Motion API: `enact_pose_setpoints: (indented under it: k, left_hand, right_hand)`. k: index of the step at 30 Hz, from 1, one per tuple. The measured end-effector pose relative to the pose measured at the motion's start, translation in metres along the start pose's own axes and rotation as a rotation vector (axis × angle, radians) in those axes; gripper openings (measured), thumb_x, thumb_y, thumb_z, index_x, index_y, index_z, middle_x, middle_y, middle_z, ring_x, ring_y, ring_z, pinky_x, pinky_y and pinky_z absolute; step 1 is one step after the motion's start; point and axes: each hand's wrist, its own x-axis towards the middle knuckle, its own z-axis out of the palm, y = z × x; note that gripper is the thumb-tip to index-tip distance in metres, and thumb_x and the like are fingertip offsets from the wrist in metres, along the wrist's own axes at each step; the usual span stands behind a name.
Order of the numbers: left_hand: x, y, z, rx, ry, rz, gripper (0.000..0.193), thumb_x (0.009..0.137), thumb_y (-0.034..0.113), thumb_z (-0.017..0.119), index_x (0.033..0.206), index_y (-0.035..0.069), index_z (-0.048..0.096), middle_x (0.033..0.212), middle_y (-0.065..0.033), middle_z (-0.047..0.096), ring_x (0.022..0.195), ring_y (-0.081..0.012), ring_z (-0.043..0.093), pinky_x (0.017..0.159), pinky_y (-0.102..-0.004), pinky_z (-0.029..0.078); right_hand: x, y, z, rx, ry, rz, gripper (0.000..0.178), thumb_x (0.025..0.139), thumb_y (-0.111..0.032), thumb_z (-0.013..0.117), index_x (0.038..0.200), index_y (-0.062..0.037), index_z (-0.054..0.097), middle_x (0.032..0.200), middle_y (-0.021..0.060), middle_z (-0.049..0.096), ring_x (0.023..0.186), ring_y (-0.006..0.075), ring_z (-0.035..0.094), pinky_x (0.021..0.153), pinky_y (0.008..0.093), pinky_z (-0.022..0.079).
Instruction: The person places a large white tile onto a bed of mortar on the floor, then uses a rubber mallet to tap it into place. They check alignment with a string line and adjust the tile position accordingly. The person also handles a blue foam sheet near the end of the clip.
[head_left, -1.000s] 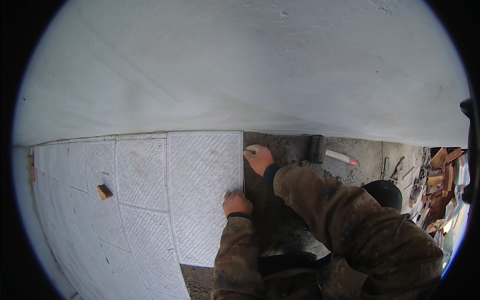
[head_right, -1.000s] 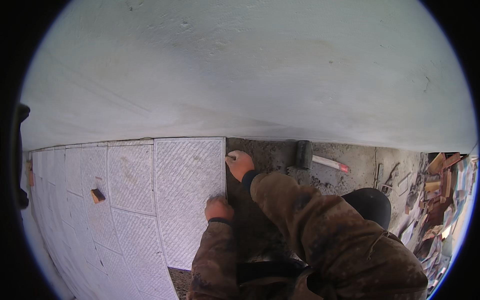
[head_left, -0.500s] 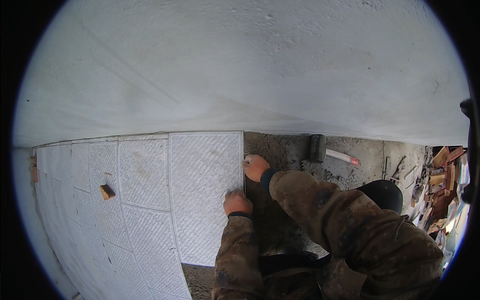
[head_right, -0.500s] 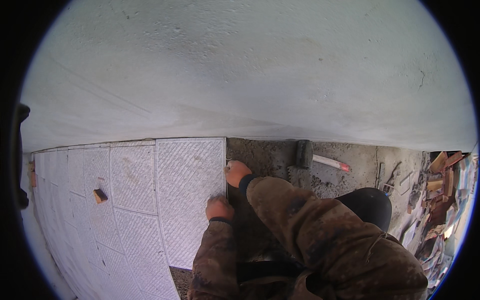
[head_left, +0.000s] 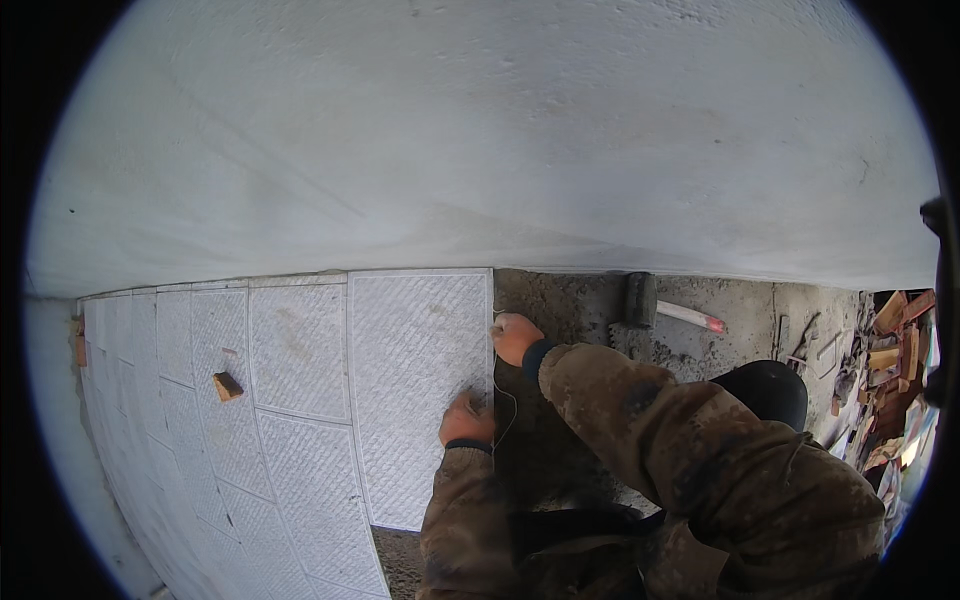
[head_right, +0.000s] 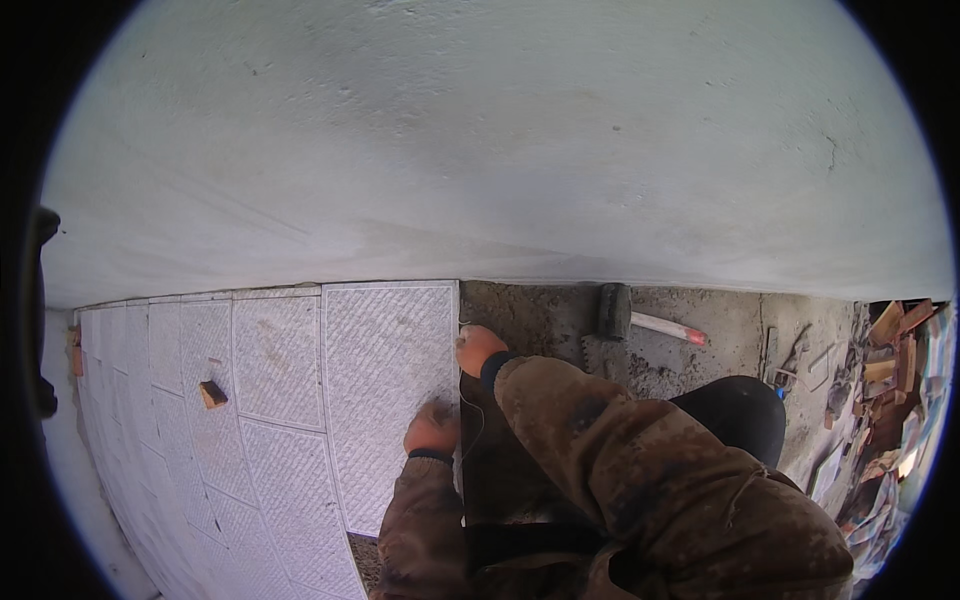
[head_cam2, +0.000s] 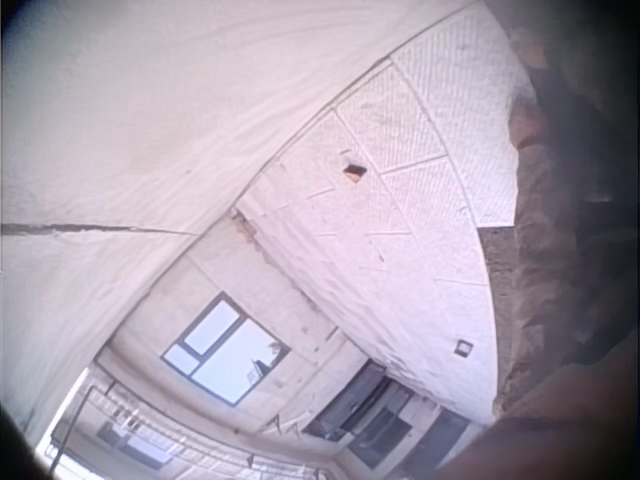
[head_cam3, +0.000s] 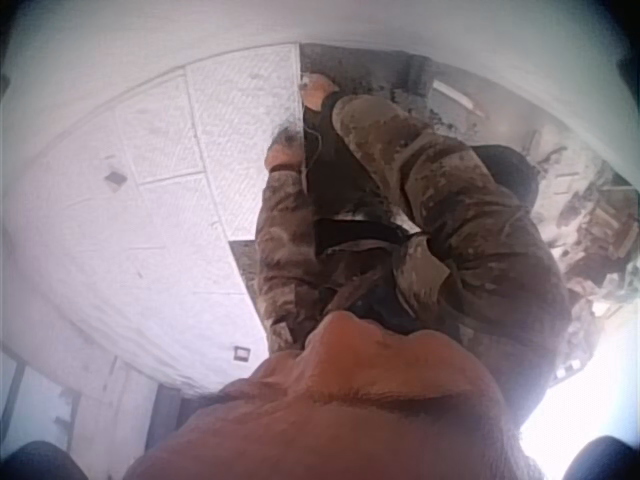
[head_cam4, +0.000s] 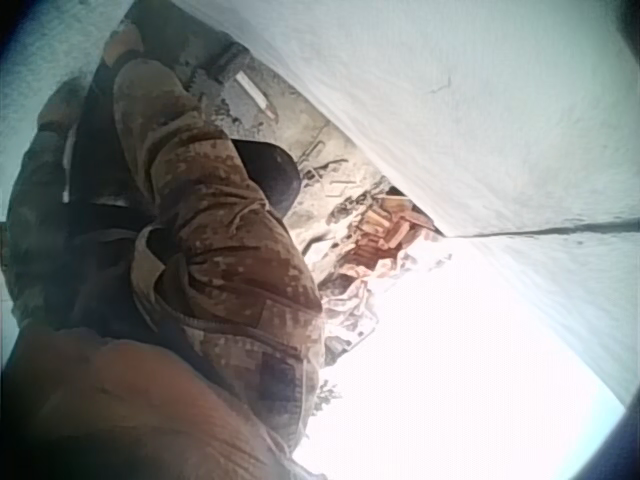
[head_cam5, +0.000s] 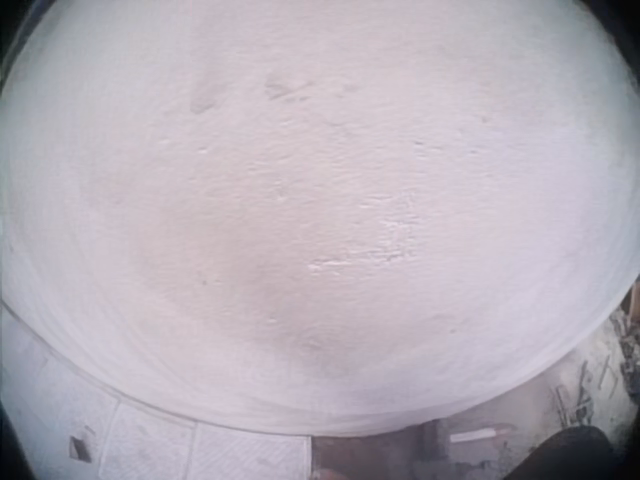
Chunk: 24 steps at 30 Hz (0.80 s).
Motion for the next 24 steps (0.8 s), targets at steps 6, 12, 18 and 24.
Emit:
enact_pose_setpoints:
  k: [6, 12, 18, 24]
  left_hand:
    - [-0.009, -0.047, -0.016, -0.197, -0.102, -0.031, 0.024, 0.079, 0.019, 0.070, 0.099, 0.006, 0.071, 0.096, -0.0174, 0.074, 0.090, -0.0368, 0.071, 0.081, -0.0454, 0.057]
    - [-0.016, -0.072, -0.006, -0.280, -0.104, 0.012, 0.020, 0.079, 0.012, 0.069, 0.098, 0.004, 0.071, 0.096, -0.0175, 0.073, 0.091, -0.0336, 0.072, 0.083, -0.0421, 0.057]
    - [-0.019, -0.075, 0.008, -0.197, 0.015, 0.167, 0.019, 0.071, 0.013, 0.076, 0.088, 0.008, 0.069, 0.088, -0.0152, 0.068, 0.087, -0.0364, 0.065, 0.078, -0.0472, 0.053]
    - [-0.019, -0.068, 0.002, -0.192, -0.011, 0.137, 0.017, 0.071, 0.015, 0.076, 0.086, 0.011, 0.069, 0.085, -0.0129, 0.066, 0.086, -0.0353, 0.063, 0.077, -0.0475, 0.052]
  right_hand:
    - [-0.004, -0.007, -0.004, -0.012, -0.018, 0.033, 0.031, 0.097, -0.025, 0.056, 0.101, 0.0036, 0.068, 0.108, 0.0288, 0.068, 0.105, 0.0474, 0.063, 0.092, 0.0521, 0.050]
    - [-0.004, -0.008, -0.003, -0.006, 0.009, 0.027, 0.030, 0.097, -0.024, 0.057, 0.099, 0.0034, 0.068, 0.103, 0.0282, 0.068, 0.101, 0.0475, 0.064, 0.088, 0.0515, 0.051]
    - [-0.005, -0.003, 0.003, 0.083, 0.063, 0.019, 0.030, 0.095, -0.025, 0.058, 0.094, 0.0039, 0.067, 0.097, 0.0294, 0.068, 0.095, 0.0482, 0.065, 0.083, 0.0513, 0.052]
    - [-0.002, 0.000, 0.002, 0.050, 0.042, -0.002, 0.029, 0.099, -0.025, 0.063, 0.093, 0.0027, 0.066, 0.090, 0.0247, 0.066, 0.084, 0.0414, 0.063, 0.077, 0.0519, 0.050]
